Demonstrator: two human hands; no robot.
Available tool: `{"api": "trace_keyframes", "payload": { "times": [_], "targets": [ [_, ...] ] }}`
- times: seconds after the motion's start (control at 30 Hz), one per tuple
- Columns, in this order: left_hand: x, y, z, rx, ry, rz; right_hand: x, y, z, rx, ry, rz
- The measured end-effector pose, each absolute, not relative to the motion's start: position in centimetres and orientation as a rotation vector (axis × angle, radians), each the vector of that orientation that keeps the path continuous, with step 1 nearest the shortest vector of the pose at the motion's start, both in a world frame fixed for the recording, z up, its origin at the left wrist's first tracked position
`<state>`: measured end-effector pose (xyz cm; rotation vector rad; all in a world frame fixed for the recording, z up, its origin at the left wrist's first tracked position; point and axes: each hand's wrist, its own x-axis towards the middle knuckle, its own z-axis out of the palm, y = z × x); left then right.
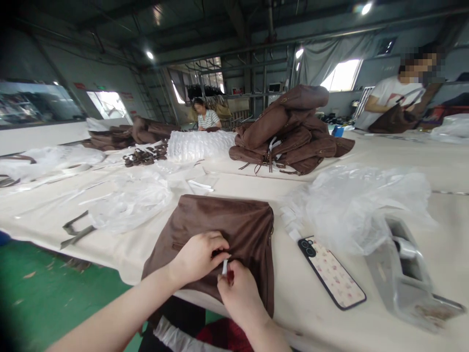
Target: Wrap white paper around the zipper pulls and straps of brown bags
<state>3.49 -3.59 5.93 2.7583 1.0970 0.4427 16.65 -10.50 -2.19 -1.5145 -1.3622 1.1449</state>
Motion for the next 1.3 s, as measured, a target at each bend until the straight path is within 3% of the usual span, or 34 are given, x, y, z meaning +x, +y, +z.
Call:
{"api": "trace_keyframes", "payload": {
  "times": [0.17,0.3,0.47,0.67,1.3],
  "targets": [
    [6.2,-1.5,7.3,3.123,0.971,-0.162,17.7,-10.9,-1.8,-1.814,-1.729,0.568],
    [7.9,-1.6,5.9,3.234,0.845,-0.335,18.2,-11.0,-1.9,-1.915,-1.807,0.314],
    [7.1,-1.6,4.3,3.237,0.838,-0.203,18.5,-9.8,-2.0,-1.99,-1.807,0.199],
    [5.1,-1.2,3.6,2.998,0.951,0.258,18.9,-7.9,-1.7,-1.989,-1.781,0.244],
    [5.9,-2.5,1.5,3.017,1.265,0.268,18.8,-8.8,-2.2,-1.964,-1.717,0.32]
  ]
}}
